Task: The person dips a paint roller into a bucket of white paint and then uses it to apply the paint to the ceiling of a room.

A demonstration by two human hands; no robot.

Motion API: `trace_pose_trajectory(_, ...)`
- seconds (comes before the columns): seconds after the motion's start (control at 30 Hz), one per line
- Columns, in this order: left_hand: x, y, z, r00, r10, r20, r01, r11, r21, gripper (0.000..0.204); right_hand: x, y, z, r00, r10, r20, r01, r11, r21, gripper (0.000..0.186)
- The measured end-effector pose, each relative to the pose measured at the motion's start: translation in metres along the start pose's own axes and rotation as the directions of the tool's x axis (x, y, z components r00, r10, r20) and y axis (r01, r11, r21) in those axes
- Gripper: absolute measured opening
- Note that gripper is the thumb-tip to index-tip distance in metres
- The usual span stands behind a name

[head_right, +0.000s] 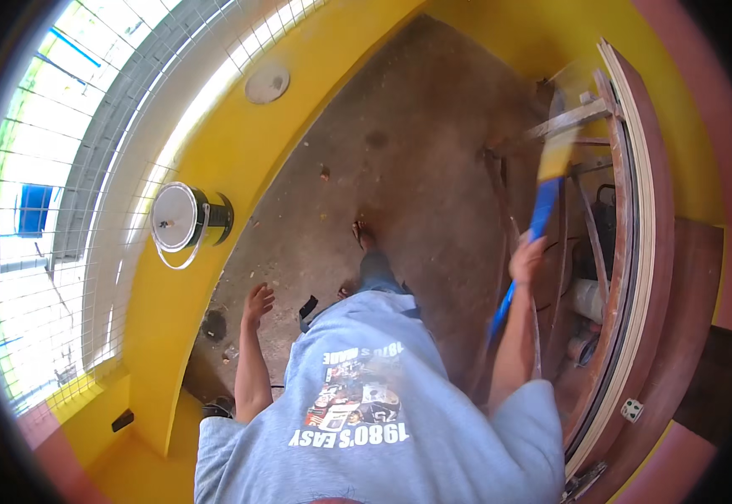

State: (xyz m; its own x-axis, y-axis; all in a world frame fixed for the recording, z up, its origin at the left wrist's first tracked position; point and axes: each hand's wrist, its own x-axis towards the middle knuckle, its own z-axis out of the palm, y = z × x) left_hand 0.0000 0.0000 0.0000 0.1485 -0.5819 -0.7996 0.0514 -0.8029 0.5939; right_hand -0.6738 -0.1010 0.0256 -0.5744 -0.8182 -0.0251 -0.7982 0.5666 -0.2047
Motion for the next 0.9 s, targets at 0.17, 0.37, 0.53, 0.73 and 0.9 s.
trace_pose_trajectory(0.17,-0.042,-0.044,-0.014,0.954,-0.135,-0.268,0.078,0.974,-0.215,0.047,-0.137,0.037,0.024,0.454,0.288,0.843,0.222,0.88,-0.42,0.047)
trace_pose_trajectory(0.37,-0.073,-0.089,0.005,0.845,-0.492,-0.211,0.437,0.862,-0.258,0.046,-0.114,-0.026,0.044,0.468,0.195,0.862,0.159,0.941,-0.299,0.049)
trace_pose_trajectory(0.53,-0.025,-0.03,0.016,0.946,-0.143,-0.29,0.185,0.975,0.121,0.039,-0.025,-0.066,0.101,0.93,-0.069,0.36,0.02,0.99,0.139,0.052)
trace_pose_trajectory(0.73,-0.026,0.04,-0.011,0.923,-0.006,-0.386,-0.037,0.994,-0.104,0.039,0.092,-0.132,0.062,0.562,0.194,0.804,-0.525,0.835,0.166,0.041)
trace_pose_trajectory(0.9,-0.069,0.053,-0.051,0.757,-0.272,-0.594,-0.077,0.866,-0.494,0.037,0.046,-0.2,0.016,0.849,0.039,0.526,-0.389,0.719,0.575,0.029)
